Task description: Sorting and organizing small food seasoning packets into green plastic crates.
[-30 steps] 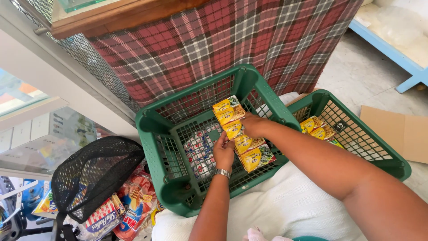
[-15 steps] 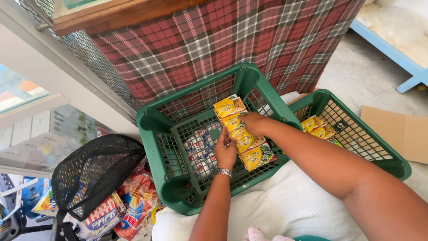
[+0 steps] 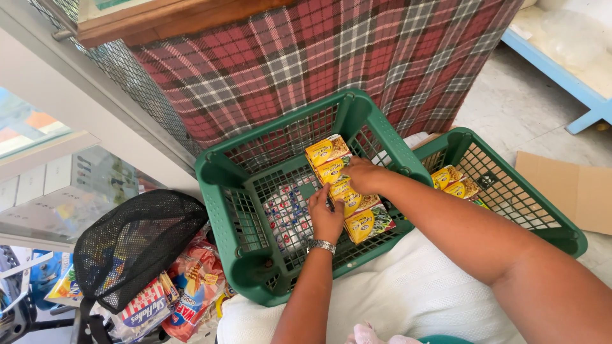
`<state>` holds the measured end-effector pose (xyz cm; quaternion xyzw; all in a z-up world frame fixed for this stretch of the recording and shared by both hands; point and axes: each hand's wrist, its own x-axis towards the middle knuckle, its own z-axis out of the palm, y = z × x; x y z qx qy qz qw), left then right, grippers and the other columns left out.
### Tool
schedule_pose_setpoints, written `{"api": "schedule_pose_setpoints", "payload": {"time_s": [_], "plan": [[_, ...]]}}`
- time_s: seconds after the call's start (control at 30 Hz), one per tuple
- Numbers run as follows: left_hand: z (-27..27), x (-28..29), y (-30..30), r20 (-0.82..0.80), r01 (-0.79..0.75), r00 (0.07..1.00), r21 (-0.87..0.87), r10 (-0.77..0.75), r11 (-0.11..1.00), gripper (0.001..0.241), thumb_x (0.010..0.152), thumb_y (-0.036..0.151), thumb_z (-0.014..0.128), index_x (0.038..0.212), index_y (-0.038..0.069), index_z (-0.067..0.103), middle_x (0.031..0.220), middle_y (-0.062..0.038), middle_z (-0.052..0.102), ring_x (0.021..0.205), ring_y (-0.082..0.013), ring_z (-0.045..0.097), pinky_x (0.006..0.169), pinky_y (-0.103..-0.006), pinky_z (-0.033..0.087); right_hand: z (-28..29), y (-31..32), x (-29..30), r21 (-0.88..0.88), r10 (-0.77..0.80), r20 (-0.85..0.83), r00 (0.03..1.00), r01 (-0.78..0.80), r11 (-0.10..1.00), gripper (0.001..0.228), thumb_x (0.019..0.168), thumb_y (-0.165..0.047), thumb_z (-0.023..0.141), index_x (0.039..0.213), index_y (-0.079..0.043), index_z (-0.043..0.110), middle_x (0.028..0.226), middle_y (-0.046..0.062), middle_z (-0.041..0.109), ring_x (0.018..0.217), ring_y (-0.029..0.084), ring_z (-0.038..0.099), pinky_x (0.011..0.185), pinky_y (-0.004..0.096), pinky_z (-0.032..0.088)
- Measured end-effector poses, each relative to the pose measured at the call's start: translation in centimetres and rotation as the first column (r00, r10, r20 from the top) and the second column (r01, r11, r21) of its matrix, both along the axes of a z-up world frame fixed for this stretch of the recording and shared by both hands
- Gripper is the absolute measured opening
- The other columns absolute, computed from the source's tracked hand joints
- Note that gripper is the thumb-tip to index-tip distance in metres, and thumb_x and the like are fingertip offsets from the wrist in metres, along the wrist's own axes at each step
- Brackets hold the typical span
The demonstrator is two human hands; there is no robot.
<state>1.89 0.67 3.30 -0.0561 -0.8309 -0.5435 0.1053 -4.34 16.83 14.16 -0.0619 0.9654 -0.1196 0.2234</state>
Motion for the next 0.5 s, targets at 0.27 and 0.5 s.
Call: {"api": "schedule_pose_setpoints", "payload": {"time_s": [0.27,0.5], "plan": [[0.8,0.4,0.0,0.065,0.036,0.997,-0.066,-0.032,0.997,0.060,0.086,0.018,0.075,0.143,0.008,0.058,0.133,-0.016,0.055,0.125,-0.0359,0.046,0.111,-0.0459,0.037,-4.6,1.3,-1.5,-0.006,0.083,-0.055,0.995,-0.084,0.996,0.063,0.090,-0.007,0.060,0.151,-0.013,0.049,0.157,0.021,0.037,0.144,0.037,0.039,0.119,0.040,0.034],[1.8,0.5,-0.2,0.105,0.097,0.991,-0.130,-0.084,0.987,0.065,0.089,0.021,0.072,0.148,0.008,0.051,0.143,-0.015,0.046,0.127,-0.0360,0.041,0.113,-0.0457,0.035,-4.5,0.9,-1.5,0.048,0.094,-0.032,0.995,-0.093,0.995,0.068,0.088,-0.003,0.058,0.154,-0.013,0.045,0.157,0.017,0.039,0.146,0.034,0.039,0.119,0.038,0.035]]}}
